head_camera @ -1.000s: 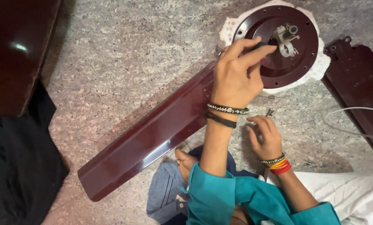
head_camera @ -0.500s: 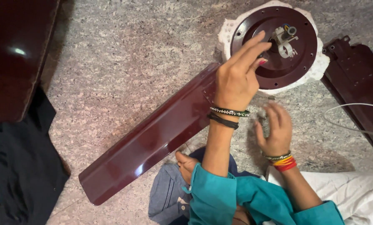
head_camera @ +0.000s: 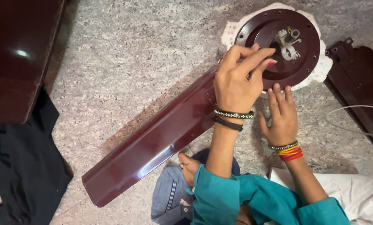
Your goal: The person sits on the floor and attaches maroon fan blades to the central motor housing using a screwdriver. They align each blade and tighten the screws to secure them in place.
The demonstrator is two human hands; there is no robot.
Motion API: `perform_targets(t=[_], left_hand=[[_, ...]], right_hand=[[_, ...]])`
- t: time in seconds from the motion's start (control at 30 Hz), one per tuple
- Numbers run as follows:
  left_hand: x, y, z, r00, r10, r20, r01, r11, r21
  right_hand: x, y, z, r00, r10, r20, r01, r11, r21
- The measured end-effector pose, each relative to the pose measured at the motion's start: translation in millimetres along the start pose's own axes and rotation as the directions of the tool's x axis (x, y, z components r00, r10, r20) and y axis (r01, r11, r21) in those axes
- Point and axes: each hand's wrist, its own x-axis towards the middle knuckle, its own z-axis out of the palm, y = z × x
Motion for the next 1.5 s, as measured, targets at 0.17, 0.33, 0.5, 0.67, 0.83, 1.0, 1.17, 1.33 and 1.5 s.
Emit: perform_targets(t=[0.17,0.33,0.5,0.67,0.83,1.0,1.17,1.33,1.5], left_hand=[[1.8,-2.4,-3.3,0.999,0.014,0.046,-0.019,0.995,0.097],[1.2,-7.2,0.0,0.996,0.056,0.069,-0.06,0.996,0.069],[2.9,-5.8,-1.2,0.993,0.041,0.106,-0.052,0.993,0.105],[1.8,-3.6,3.5,0.998,0.005,0.069,-0.004,1.0,-0.016],[0.3,-10.2,11.1,0.998,-0.052,0.034,0.057,0.985,-0.163],[1.8,-8.2,5.5,0.988,-0.136,0.07,0.149,0.964,-0.22],[6.0,3.4,-8.6,0.997,0.051,0.055,-0.054,0.997,0.053],[4.2,10.3,-4.2,0.994,0.098,-0.043,-0.094,0.992,0.086],[-2.0,-5.2,5.0,0.993,0.112,-0.029,-0.112,0.994,-0.007]], right_hand=[[1.2,0.6,0.4,1.0,0.012,-0.001,-0.012,1.0,0.016],[0.7,1.8,0.6,1.0,0.015,0.007,-0.016,1.0,0.025],[-0.2,3.1,1.3,1.0,0.025,0.006,-0.025,0.999,0.032],[0.0,3.7,1.4,1.0,0.028,0.009,-0.028,0.999,0.038],[-1.3,3.5,0.1,0.999,0.038,0.008,-0.038,0.998,0.05],[-0.4,4.0,1.4,0.999,0.034,0.01,-0.034,0.998,0.061],[-1.8,6.1,3.2,0.999,0.044,0.015,-0.045,0.997,0.055],[-2.2,6.0,2.9,0.999,0.05,0.015,-0.051,0.997,0.059],[-1.9,3.5,0.7,0.998,0.061,0.023,-0.062,0.996,0.069]])
